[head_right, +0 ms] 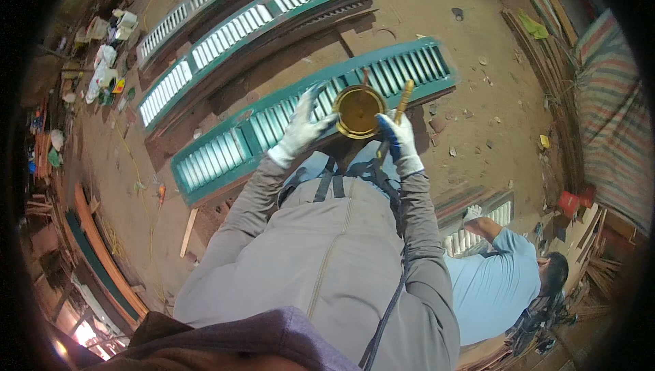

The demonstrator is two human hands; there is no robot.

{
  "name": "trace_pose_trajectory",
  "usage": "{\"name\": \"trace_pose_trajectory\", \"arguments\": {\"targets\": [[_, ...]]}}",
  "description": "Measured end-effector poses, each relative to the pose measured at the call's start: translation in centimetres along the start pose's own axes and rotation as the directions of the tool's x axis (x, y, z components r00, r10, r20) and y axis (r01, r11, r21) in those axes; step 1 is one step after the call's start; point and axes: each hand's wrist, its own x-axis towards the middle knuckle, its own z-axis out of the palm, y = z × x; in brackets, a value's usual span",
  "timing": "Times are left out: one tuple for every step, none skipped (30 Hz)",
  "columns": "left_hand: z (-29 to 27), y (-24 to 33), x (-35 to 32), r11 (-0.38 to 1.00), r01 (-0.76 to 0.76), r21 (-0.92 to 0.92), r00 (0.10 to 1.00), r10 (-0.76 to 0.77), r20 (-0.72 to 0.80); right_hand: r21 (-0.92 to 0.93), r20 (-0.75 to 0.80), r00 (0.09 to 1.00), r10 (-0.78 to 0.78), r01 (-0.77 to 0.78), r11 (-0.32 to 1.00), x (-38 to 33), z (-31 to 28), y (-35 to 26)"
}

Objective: The person paints the slats of a wooden window shutter with green paint using a brush. They hold a paint can in one hand and apply paint to the slats with the other, moving along the length of the shutter.

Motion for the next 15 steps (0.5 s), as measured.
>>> {"name": "trace_pose_trajectory", "arguments": {"targets": [[0.9,1.9,1.8,0.982,-0.157,0.108,0.987,0.159,-0.005,-0.055,-0.024,1.000,0.009,-0.010,0.998,0.1,0.6,-0.2],[1.6,3.0,3.5,0.967,-0.228,0.112,0.972,0.220,0.083,-0.097,-0.052,0.999,-0.006,0.001,0.995,0.5,0.4,0.3],[1.0,3.8,3.7,0.950,-0.276,0.148,0.946,0.242,0.215,-0.076,-0.013,1.000,0.026,-0.026,0.997,-1.1,1.7,1.5],[2.0,3.1,5.4,0.930,-0.358,0.076,0.904,0.326,0.276,-0.065,-0.012,1.000,0.019,-0.020,0.998,-0.6,1.3,0.8],[3.3,2.7,6.4,0.947,-0.318,0.045,0.911,0.292,0.291,-0.054,-0.011,1.000,0.013,-0.014,0.998,-0.1,0.7,0.1],[5.2,2.8,7.9,0.966,-0.247,-0.080,0.945,0.258,0.201,-0.068,0.007,1.000,-0.001,0.001,0.998,1.7,-1.4,-0.6],[6.3,2.1,7.8,0.968,-0.155,-0.198,0.971,0.186,0.149,-0.062,0.022,1.000,0.018,-0.016,0.998,2.4,-2.7,0.2],[7.3,1.2,8.0,0.977,0.010,-0.215,0.991,0.019,0.132,-0.031,-0.003,1.000,0.010,-0.010,0.999,2.9,-4.1,0.8],[8.5,1.1,7.3,0.916,0.025,-0.401,0.999,-0.040,-0.027,0.006,-0.027,1.000,0.012,-0.012,1.000,3.1,-4.7,1.3],[9.6,1.7,7.1,0.957,-0.001,-0.291,0.992,-0.036,-0.122,0.035,-0.052,0.998,0.044,-0.042,0.998,3.5,-5.6,0.9],[10.6,2.2,6.9,0.985,-0.019,-0.174,0.976,-0.019,-0.216,0.065,-0.075,0.994,0.078,-0.073,0.995,3.9,-6.5,0.4],[11.5,3.1,7.1,0.993,-0.121,-0.007,0.960,0.115,-0.254,0.094,-0.096,0.989,0.114,-0.105,0.990,4.2,-7.6,-0.1],[11.8,4.6,7.2,0.945,-0.255,0.205,0.943,0.290,-0.161,0.120,-0.109,0.987,0.115,-0.102,0.988,4.6,-8.6,-0.4],[12.6,5.7,7.7,0.880,-0.377,0.288,0.904,0.417,-0.092,0.144,-0.122,0.986,0.117,-0.099,0.985,5.1,-9.8,-0.8],[13.5,6.5,8.0,0.792,-0.488,0.366,0.847,0.531,-0.019,0.165,-0.121,0.985,0.120,-0.099,0.981,5.6,-10.6,-1.4]]}}
